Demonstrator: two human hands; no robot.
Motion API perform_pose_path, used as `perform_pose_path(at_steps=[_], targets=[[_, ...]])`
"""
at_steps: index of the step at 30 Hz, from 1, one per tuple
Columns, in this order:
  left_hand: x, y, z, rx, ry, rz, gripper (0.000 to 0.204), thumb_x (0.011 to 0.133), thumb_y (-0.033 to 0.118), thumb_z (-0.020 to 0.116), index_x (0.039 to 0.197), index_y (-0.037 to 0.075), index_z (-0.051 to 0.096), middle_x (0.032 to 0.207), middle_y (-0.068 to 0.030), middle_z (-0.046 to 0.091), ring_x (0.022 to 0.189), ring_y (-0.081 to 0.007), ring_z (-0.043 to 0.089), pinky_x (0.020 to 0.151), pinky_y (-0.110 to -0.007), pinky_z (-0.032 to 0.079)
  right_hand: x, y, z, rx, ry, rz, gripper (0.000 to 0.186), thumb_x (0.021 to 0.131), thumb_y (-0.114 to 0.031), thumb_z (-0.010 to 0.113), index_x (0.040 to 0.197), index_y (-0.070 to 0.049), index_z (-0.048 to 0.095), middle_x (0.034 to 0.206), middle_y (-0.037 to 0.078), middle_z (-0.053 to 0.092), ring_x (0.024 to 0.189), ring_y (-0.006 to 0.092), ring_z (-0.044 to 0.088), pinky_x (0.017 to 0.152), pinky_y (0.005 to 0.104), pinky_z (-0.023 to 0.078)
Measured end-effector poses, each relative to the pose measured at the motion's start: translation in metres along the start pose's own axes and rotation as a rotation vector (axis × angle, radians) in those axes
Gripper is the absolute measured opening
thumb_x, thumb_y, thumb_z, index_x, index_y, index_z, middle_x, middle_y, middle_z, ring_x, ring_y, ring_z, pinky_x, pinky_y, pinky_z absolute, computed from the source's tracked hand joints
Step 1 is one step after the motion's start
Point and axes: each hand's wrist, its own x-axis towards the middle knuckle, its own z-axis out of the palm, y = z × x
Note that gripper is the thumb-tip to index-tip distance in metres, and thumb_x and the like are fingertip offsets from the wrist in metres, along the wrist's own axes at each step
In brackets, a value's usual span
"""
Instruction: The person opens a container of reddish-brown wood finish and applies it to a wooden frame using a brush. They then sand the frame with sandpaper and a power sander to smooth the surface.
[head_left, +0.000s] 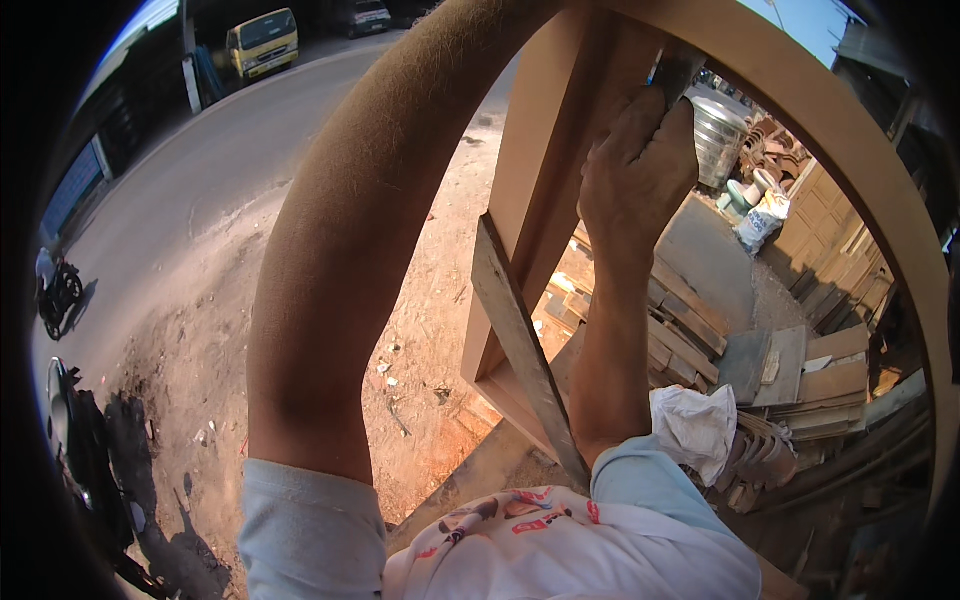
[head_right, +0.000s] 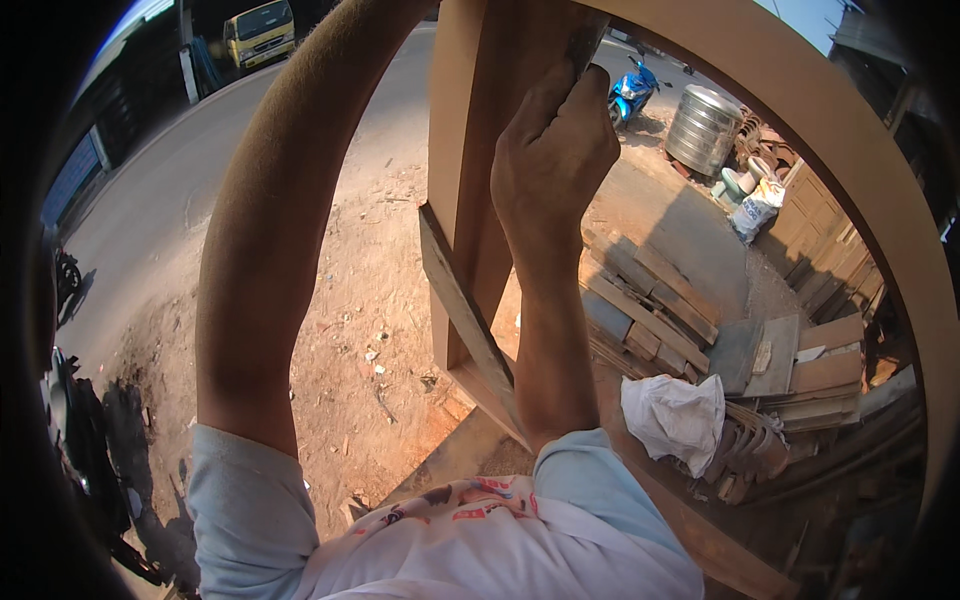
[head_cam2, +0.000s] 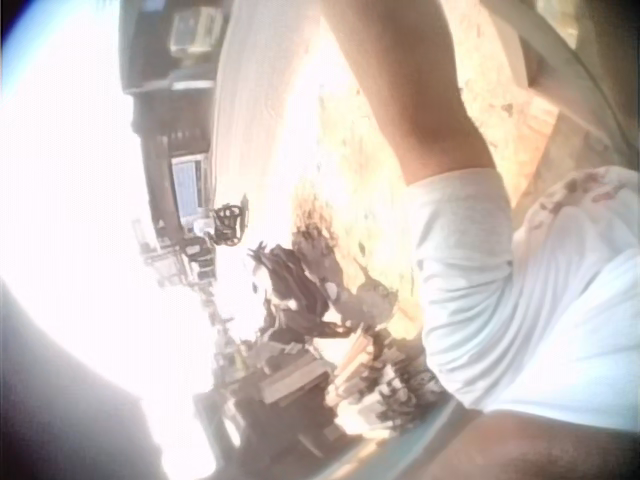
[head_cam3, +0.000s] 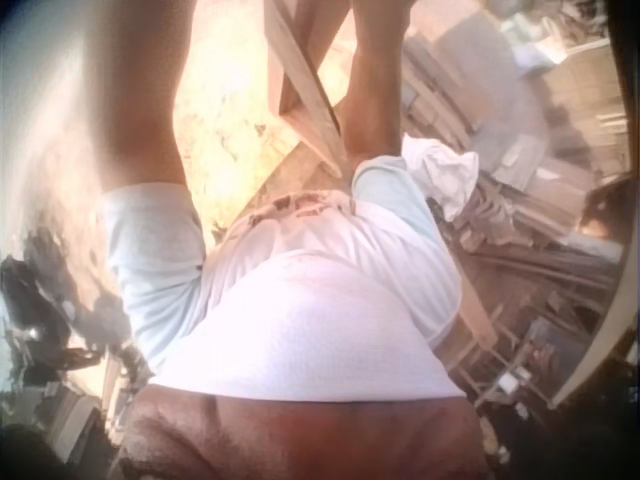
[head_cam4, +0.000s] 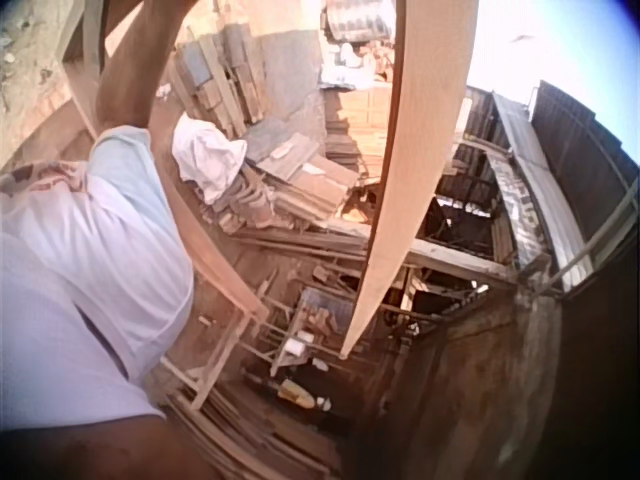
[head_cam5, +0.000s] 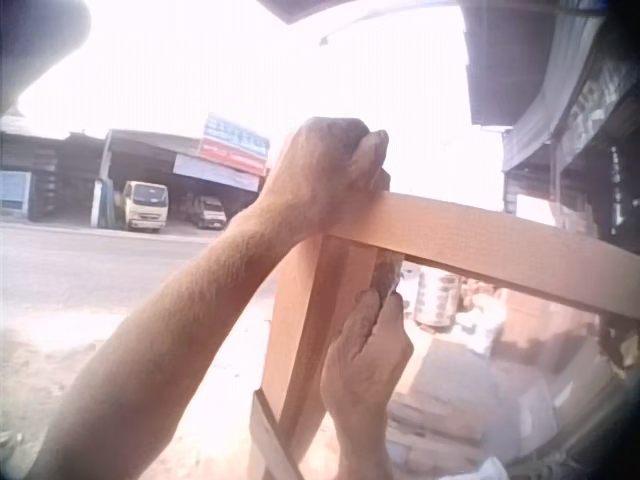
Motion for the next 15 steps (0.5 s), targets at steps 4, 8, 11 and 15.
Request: perform_pose_path(at_steps=[4,8,11,15], targets=[[-0.003,0.006,0.005,-0.088,-0.03,-0.17,0.03,0.094,0.025,0.063,0.086,-0.004,0.065,0.081,-0.0183,0.068,0.077,-0.0314,0.07,0.075,-0.043,0.059,0.008,0.001,-0.008,-0.139,0.002,-0.158,0.021,0.103,-0.007,0.053,0.086,0.006,0.051,0.062,0.022,0.055,0.056,0.0398,0.061,0.053,0.0461,0.046],[0.001,-0.012,0.011,0.472,0.001,0.238,0.025,0.091,0.026,0.067,0.087,0.001,0.066,0.08,-0.0156,0.066,0.078,-0.03,0.07,0.073,-0.043,0.06,0.008,-0.002,-0.013,-0.103,-0.125,-0.139,0.02,0.103,-0.007,0.052,0.088,0.007,0.052,0.063,0.023,0.057,0.058,0.0411,0.064,0.054,0.0471,0.048],[-0.001,-0.013,0.014,0.47,-0.005,0.224,0.023,0.088,0.026,0.07,0.086,0.004,0.067,0.081,-0.0145,0.067,0.078,-0.0291,0.07,0.071,-0.041,0.06,0.007,-0.002,-0.018,-0.03,-0.148,-0.046,0.02,0.103,-0.008,0.051,0.09,0.007,0.053,0.064,0.026,0.06,0.06,0.0421,0.066,0.054,0.0489,0.049],[0.003,-0.01,0.016,0.469,-0.014,0.228,0.022,0.088,0.025,0.072,0.088,0.003,0.068,0.082,-0.0148,0.068,0.078,-0.0294,0.07,0.07,-0.04,0.06,0.016,-0.002,-0.019,-0.109,-0.187,-0.204,0.021,0.105,-0.01,0.048,0.092,0.006,0.054,0.068,0.025,0.062,0.063,0.0416,0.067,0.057,0.0491,0.049]])
